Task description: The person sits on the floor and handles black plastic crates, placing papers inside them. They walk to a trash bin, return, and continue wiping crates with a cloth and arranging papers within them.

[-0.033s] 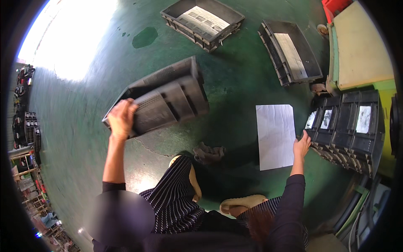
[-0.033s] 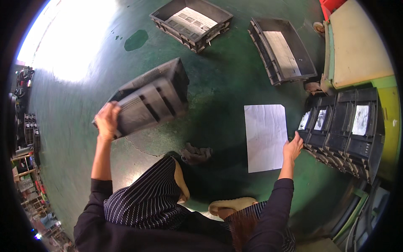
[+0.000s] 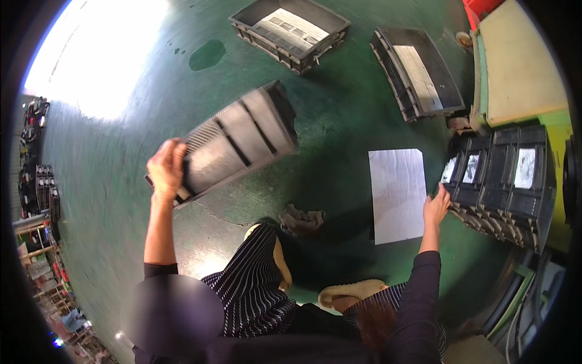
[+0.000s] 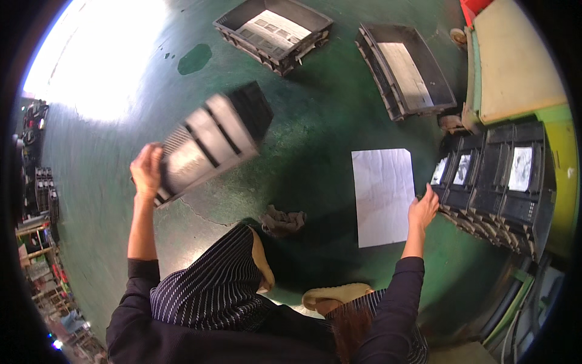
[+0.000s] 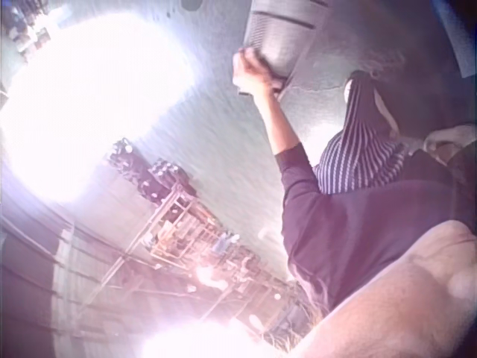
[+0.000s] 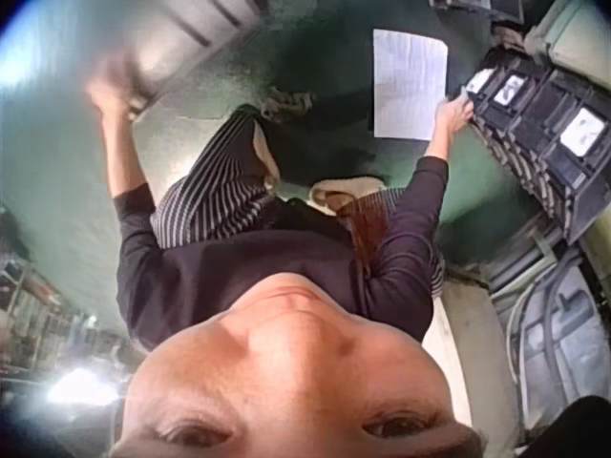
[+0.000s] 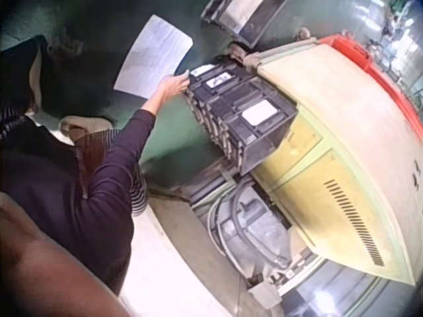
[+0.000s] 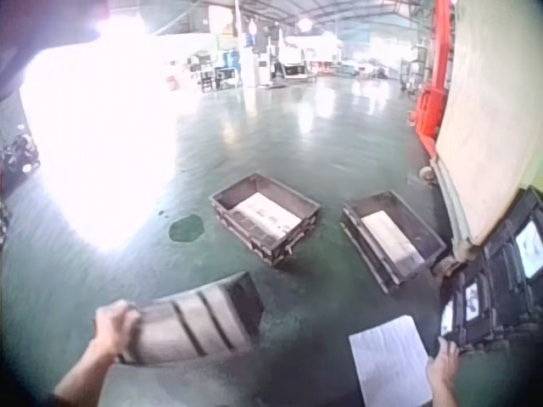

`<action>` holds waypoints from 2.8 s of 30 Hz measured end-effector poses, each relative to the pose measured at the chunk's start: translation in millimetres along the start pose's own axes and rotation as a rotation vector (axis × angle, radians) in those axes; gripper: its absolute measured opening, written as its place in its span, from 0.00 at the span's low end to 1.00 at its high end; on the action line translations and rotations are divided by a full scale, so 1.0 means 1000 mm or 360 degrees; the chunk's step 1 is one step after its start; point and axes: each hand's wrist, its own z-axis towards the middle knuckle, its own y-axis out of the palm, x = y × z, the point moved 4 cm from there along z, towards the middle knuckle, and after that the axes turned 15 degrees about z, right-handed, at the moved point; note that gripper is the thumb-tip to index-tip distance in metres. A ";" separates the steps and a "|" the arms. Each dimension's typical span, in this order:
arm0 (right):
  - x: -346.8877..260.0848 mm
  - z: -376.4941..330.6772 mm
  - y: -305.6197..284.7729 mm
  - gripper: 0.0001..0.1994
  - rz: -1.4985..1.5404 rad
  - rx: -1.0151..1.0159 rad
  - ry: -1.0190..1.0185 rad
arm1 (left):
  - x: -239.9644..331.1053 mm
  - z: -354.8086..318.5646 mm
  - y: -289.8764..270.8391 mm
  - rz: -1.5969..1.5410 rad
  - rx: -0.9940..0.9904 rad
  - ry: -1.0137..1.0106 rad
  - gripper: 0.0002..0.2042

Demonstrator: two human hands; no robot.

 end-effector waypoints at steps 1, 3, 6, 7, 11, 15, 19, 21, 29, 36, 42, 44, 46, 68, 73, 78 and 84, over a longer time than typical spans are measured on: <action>-0.009 0.000 -0.004 0.29 0.0074 0.0083 -0.0141 | -0.019 0.002 0.001 -0.0399 0.0015 -0.0234 0.12; -0.033 -0.004 -0.008 0.27 0.0249 0.0185 -0.0390 | -0.056 -0.002 0.012 -0.1048 0.0010 -0.0596 0.16; -0.065 -0.025 -0.002 0.25 0.0513 0.0109 -0.0617 | -0.043 -0.032 0.035 -0.1891 -0.0392 -0.0933 0.15; -0.077 -0.034 0.005 0.24 0.0602 -0.0003 -0.0654 | -0.033 -0.044 0.034 -0.2023 -0.0544 -0.1040 0.15; -0.110 -0.091 0.033 0.19 0.0717 -0.0373 -0.0757 | 0.000 -0.079 0.080 -0.2444 -0.0961 -0.1408 0.16; -0.149 -0.151 0.046 0.15 0.0840 -0.0714 -0.0975 | -0.003 -0.089 0.108 -0.2646 -0.0995 -0.1565 0.16; -0.170 -0.193 0.055 0.14 0.0872 -0.0878 -0.1207 | -0.002 -0.101 0.112 -0.2703 -0.1028 -0.1654 0.16; -0.180 -0.211 0.060 0.15 0.0824 -0.0955 -0.1304 | 0.000 -0.101 0.115 -0.2734 -0.1011 -0.1694 0.16; -0.192 -0.222 0.101 0.11 0.0396 -0.1018 -0.1488 | -0.012 -0.057 0.136 -0.2640 -0.0871 -0.1290 0.17; -0.216 -0.159 0.003 0.10 0.1456 -0.2479 -0.0263 | -0.001 -0.021 0.132 -0.2778 -0.0957 -0.1314 0.15; -0.185 -0.141 -0.036 0.14 0.1077 -0.2418 -0.0195 | -0.001 0.010 0.147 -0.2567 -0.1149 -0.1388 0.12; -0.175 -0.140 -0.049 0.13 0.1127 -0.2418 -0.0041 | 0.036 0.022 0.114 -0.2234 -0.1016 -0.1550 0.14; -0.176 -0.135 -0.065 0.12 0.0908 -0.2189 -0.0329 | 0.034 0.026 0.108 -0.2317 -0.0961 -0.1571 0.14; -0.329 -0.126 -0.072 0.40 0.1998 -0.1177 -0.0850 | 0.163 0.058 -0.037 -0.2882 -0.0757 -0.0650 0.25; -0.349 -0.126 -0.113 0.31 0.1565 -0.0068 -0.1334 | 0.164 0.069 -0.039 -0.2459 -0.0374 -0.0384 0.17; -0.382 -0.112 -0.126 0.08 0.1279 0.0209 -0.1890 | 0.174 0.085 -0.036 -0.2518 -0.0345 -0.0353 0.14; -0.404 -0.088 -0.126 0.06 0.1133 0.0272 -0.2005 | 0.181 0.097 -0.032 -0.2404 -0.0353 -0.0322 0.13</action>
